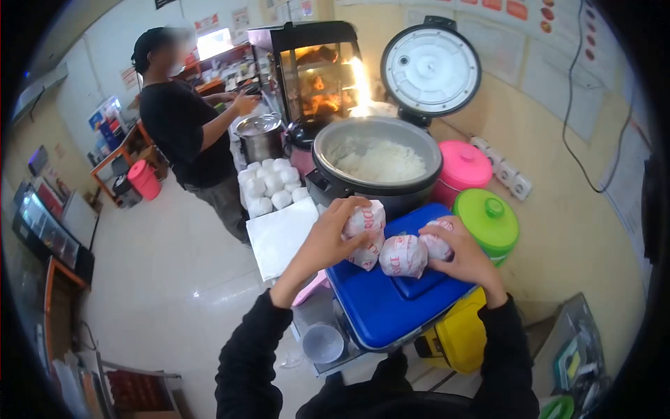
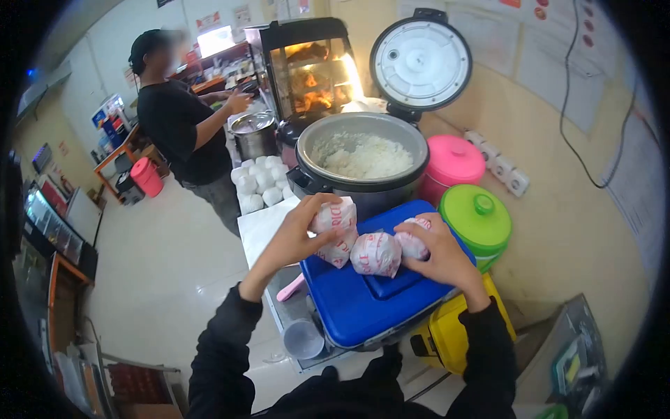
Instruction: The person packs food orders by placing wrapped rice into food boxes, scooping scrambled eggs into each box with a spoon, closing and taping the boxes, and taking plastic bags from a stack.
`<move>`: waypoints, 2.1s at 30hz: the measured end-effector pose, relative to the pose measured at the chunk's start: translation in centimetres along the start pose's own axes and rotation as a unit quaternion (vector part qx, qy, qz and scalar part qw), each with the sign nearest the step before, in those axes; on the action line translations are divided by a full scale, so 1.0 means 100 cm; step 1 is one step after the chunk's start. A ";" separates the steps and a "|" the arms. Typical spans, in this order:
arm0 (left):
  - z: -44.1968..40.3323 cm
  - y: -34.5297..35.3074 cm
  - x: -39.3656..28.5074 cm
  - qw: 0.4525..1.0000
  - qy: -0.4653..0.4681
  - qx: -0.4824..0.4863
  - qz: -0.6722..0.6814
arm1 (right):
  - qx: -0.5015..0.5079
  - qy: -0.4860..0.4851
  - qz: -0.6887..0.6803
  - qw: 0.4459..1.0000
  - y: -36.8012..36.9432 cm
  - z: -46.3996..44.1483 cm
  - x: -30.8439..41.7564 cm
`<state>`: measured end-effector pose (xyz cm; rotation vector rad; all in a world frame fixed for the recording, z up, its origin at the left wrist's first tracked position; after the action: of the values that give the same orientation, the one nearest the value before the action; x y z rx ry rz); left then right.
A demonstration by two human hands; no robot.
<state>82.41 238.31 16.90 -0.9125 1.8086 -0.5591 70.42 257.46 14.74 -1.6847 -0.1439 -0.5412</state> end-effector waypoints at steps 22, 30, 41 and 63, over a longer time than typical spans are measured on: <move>0.088 0.005 0.149 0.646 -0.118 -0.126 0.743 | -0.335 0.255 0.030 0.907 0.039 -0.014 0.114; 0.370 -0.256 0.271 0.704 -0.139 -0.179 0.674 | -0.623 0.297 -0.133 0.711 0.038 0.065 -0.011; 0.444 -0.500 0.541 0.659 -0.067 -0.355 0.660 | -0.811 -0.140 -0.198 0.532 0.145 -0.300 0.359; 0.557 -0.844 1.091 0.553 -0.141 -0.620 0.539 | -0.124 -0.258 -0.744 0.603 0.524 -1.404 0.751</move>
<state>137.32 102.08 -6.67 -0.3947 1.8565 1.7665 119.25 97.18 12.53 -1.5874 -2.1290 -1.2749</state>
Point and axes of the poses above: each hand's wrist, its own z-axis away from the middle knuckle, its own y-axis out of the palm, x = y × z, the point moved 9 cm from there along -z, towards the middle knuckle, and after that the axes turned 11 degrees about x, right-handed, at the moved point
